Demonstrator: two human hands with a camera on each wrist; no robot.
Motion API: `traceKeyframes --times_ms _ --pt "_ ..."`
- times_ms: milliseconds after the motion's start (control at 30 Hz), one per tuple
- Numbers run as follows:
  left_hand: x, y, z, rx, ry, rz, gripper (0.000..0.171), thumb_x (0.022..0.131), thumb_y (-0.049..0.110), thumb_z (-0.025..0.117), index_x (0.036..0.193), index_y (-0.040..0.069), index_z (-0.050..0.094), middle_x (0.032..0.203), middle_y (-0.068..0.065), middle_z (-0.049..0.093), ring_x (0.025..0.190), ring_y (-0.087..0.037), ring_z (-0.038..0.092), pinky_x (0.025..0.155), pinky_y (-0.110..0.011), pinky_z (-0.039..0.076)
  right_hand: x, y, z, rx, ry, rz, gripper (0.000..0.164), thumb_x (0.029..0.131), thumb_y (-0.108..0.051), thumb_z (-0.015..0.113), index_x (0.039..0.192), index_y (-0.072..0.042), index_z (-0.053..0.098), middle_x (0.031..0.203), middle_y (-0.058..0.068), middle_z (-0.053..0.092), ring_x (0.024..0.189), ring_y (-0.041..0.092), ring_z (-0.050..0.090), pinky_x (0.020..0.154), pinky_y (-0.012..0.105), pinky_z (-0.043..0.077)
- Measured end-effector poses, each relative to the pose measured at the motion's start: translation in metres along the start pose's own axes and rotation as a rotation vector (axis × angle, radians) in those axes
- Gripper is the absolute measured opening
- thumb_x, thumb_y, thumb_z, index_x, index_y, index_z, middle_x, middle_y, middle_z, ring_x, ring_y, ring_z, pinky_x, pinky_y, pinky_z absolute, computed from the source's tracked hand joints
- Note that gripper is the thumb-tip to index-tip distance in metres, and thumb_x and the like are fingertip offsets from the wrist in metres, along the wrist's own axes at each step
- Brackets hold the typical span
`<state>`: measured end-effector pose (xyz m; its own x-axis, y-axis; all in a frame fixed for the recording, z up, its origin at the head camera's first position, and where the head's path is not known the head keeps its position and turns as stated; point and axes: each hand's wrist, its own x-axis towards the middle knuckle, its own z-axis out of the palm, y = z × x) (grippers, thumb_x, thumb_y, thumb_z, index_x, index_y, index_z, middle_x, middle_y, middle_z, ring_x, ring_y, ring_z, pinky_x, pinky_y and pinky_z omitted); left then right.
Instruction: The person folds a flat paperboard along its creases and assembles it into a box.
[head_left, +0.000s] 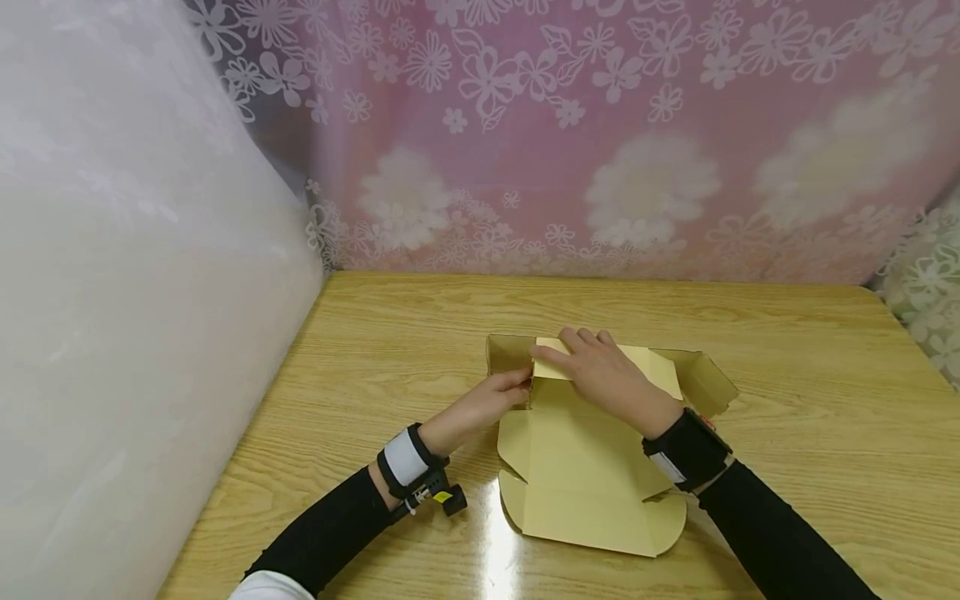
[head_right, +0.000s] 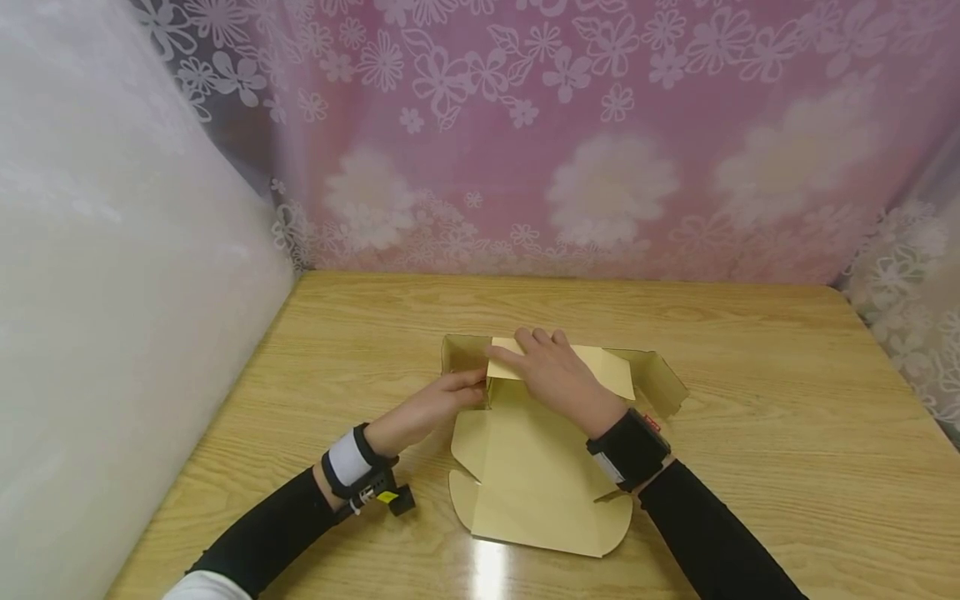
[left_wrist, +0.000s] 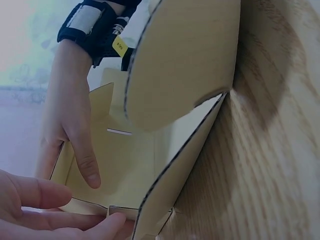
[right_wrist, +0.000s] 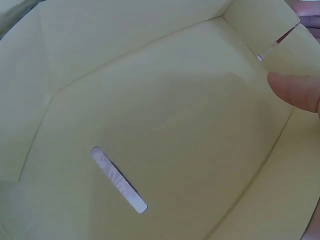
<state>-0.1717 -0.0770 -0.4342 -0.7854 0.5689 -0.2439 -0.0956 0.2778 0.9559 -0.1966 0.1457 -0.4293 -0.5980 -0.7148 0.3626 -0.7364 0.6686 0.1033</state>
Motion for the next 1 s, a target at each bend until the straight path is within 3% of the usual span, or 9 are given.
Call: traceKeyframes --times_ms 300,467,600,667,800,900,1000 --pt "-0.005 0.0 -0.001 0.011 0.003 0.004 0.053 0.109 0.013 0.036 0.155 -0.007 0.022 0.163 -0.022 0.021 0.151 -0.034 0.02 0.122 -0.048 0.021 -0.001 -0.001 -0.001 -0.025 -0.008 -0.001 0.064 0.085 0.016 0.064 0.132 -0.027 0.059 0.098 0.01 0.051 0.073 0.024 0.038 0.065 0.033 0.023" --pt "-0.018 0.009 -0.007 0.217 0.02 0.021 0.056 0.109 0.022 0.043 0.155 -0.004 0.027 0.162 -0.02 0.026 0.149 -0.034 0.027 0.12 -0.048 0.027 -0.002 -0.001 -0.001 -0.02 -0.018 0.006 0.065 0.085 0.016 0.065 0.134 -0.027 0.059 0.098 0.01 0.051 0.074 0.024 0.038 0.065 0.033 0.024" --pt "-0.03 0.02 -0.008 0.447 0.021 0.116 0.053 0.107 0.021 0.048 0.151 -0.006 0.037 0.154 -0.023 0.04 0.137 -0.036 0.047 0.112 -0.046 0.041 -0.003 -0.001 -0.001 -0.009 -0.018 0.008 0.065 0.085 0.016 0.064 0.134 -0.027 0.059 0.099 0.01 0.051 0.075 0.024 0.04 0.065 0.034 0.024" --pt "-0.036 0.025 -0.008 0.509 0.031 0.168 0.048 0.106 0.017 0.051 0.147 -0.006 0.044 0.145 -0.023 0.052 0.127 -0.033 0.058 0.104 -0.041 0.049 -0.003 0.0 0.0 -0.006 -0.014 0.005 0.065 0.085 0.015 0.064 0.134 -0.027 0.059 0.1 0.01 0.052 0.075 0.023 0.04 0.065 0.034 0.024" --pt "-0.043 0.033 -0.007 0.504 0.114 0.226 0.028 0.101 0.008 0.059 0.125 -0.005 0.063 0.104 -0.015 0.072 0.085 -0.022 0.071 0.074 -0.025 0.057 -0.002 0.0 0.0 -0.007 0.004 -0.002 0.064 0.085 0.016 0.064 0.133 -0.027 0.059 0.096 0.009 0.05 0.072 0.022 0.037 0.065 0.033 0.023" --pt "-0.044 0.032 -0.008 0.551 0.25 0.234 0.013 0.095 0.007 0.069 0.101 -0.002 0.061 0.082 -0.007 0.061 0.065 -0.015 0.058 0.058 -0.019 0.046 -0.002 -0.001 0.0 -0.012 0.011 -0.003 0.064 0.084 0.015 0.065 0.133 -0.026 0.059 0.094 0.009 0.049 0.071 0.022 0.035 0.065 0.033 0.022" --pt "-0.042 0.023 -0.011 0.655 0.376 0.218 0.03 0.089 0.011 0.077 0.099 -0.001 0.051 0.085 -0.007 0.047 0.071 -0.017 0.045 0.061 -0.023 0.038 -0.001 -0.001 0.001 -0.018 0.001 -0.002 0.062 0.086 0.013 0.067 0.133 -0.027 0.058 0.094 0.009 0.049 0.072 0.022 0.037 0.065 0.033 0.023"
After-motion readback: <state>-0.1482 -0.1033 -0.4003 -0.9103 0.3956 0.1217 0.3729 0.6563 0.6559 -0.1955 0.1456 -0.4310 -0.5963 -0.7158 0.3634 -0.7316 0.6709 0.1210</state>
